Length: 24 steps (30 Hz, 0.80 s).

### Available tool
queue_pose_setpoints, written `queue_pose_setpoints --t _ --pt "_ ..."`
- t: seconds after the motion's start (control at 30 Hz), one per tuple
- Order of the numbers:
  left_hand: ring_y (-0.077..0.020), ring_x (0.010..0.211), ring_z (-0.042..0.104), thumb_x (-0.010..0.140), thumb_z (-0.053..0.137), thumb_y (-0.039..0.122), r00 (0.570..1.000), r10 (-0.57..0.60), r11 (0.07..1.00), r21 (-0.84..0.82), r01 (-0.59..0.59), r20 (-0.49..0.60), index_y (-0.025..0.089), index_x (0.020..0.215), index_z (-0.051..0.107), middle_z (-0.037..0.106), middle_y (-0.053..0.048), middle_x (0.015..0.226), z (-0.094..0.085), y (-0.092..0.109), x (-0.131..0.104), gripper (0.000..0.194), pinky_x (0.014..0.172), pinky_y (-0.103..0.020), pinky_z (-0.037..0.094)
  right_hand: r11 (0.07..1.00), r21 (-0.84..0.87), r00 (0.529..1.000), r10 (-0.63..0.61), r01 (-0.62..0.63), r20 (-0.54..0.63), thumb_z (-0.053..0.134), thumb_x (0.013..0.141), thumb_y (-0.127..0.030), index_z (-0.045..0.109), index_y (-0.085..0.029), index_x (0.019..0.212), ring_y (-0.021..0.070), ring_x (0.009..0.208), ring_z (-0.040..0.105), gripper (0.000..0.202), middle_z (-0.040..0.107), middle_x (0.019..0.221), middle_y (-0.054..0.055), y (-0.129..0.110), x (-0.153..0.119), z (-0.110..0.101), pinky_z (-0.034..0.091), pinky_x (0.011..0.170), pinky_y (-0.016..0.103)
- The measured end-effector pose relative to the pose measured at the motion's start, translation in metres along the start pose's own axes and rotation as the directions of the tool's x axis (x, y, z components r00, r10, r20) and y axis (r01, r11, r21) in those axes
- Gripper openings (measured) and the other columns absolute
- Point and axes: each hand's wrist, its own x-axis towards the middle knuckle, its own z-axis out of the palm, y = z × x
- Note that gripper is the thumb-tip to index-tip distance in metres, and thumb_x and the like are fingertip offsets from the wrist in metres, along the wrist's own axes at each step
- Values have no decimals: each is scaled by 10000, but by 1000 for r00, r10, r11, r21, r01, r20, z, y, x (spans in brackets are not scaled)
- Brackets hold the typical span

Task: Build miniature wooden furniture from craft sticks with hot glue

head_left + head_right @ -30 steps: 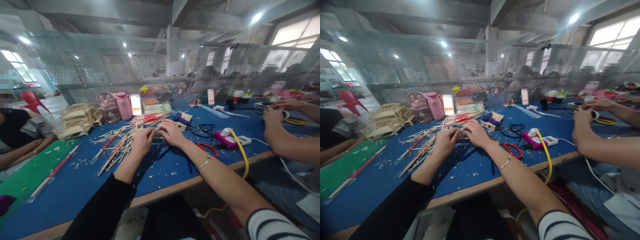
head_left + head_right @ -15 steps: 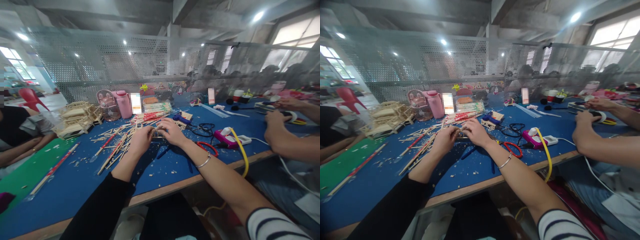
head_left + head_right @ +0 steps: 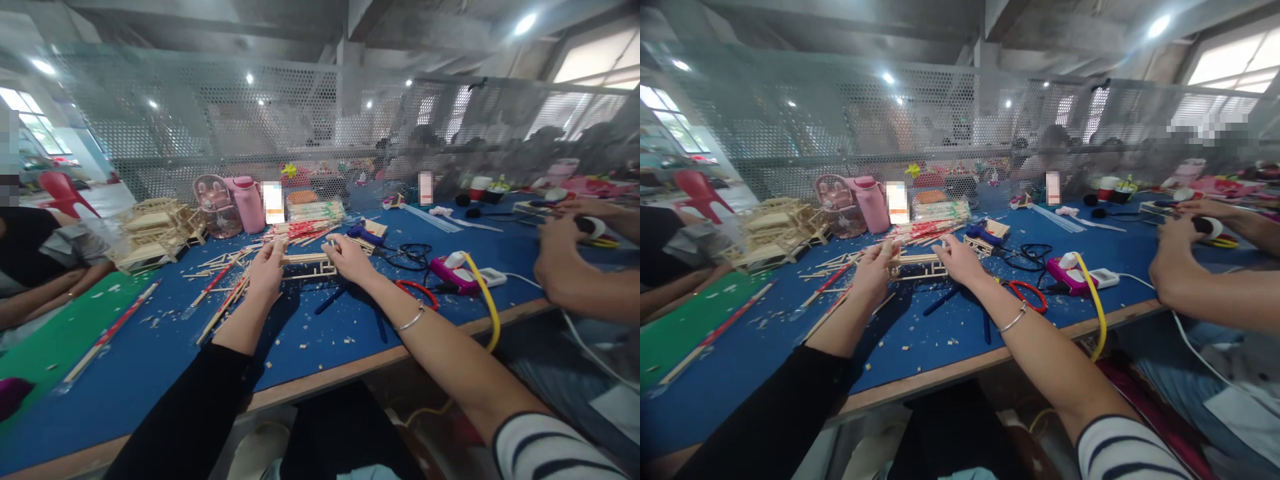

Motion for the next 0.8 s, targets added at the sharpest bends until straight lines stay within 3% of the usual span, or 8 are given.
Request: queue_pose_setpoints --t 0.17,0.27,0.4,0.5,0.6,0.7,0.8 --pt "-156 751 549 791 522 457 981 164 929 318 -189 105 162 816 658 643 -11 758 3 -1 -7 325 739 -261 404 991 130 999 41 -43 18 461 848 -521 547 -159 1117 124 566 499 460 563 636 -31 9 6 0 378 591 244" --pt "-159 742 545 810 483 464 980 198 909 371 -191 21 157 812 647 637 -14 751 0 1 -5 348 726 -261 404 965 250 995 55 -74 81 441 850 -544 511 -172 1160 130 636 548 489 606 707 -17 10 7 6 424 628 246" --pt "-162 771 556 818 472 458 979 176 943 303 -138 -101 145 840 639 651 -29 790 0 2 -4 356 737 -257 409 945 317 992 50 -84 115 342 894 -533 435 -185 1262 156 903 608 515 654 998 57 4 8 5 469 764 273" --pt "-162 752 554 817 478 443 981 174 936 324 -139 -82 145 833 644 644 -26 765 2 1 -6 342 730 -260 407 992 107 997 77 -73 -29 357 900 -479 497 -170 1215 175 1024 586 463 632 1121 89 7 18 -12 444 874 293" --pt "-156 704 542 817 479 435 983 164 936 327 -129 -81 149 845 648 635 -19 740 4 0 -8 333 698 -261 404 926 -279 964 219 -253 -148 483 838 -368 569 -143 1125 228 992 605 375 653 1076 128 25 36 -35 442 871 320" --pt "-149 687 533 819 480 433 984 151 943 312 -115 -92 150 848 647 632 -15 732 4 0 -8 330 690 -259 400 728 -590 906 424 -349 -14 580 766 -367 627 -116 1034 290 1000 608 370 649 1077 194 53 51 -47 451 816 327" --pt "-144 693 532 821 481 442 985 152 950 287 -124 -77 150 856 649 639 -17 753 4 0 -8 339 694 -255 399 650 -707 902 430 -280 39 566 769 -458 618 -97 1048 300 977 617 459 650 1068 208 74 57 -46 458 779 335"
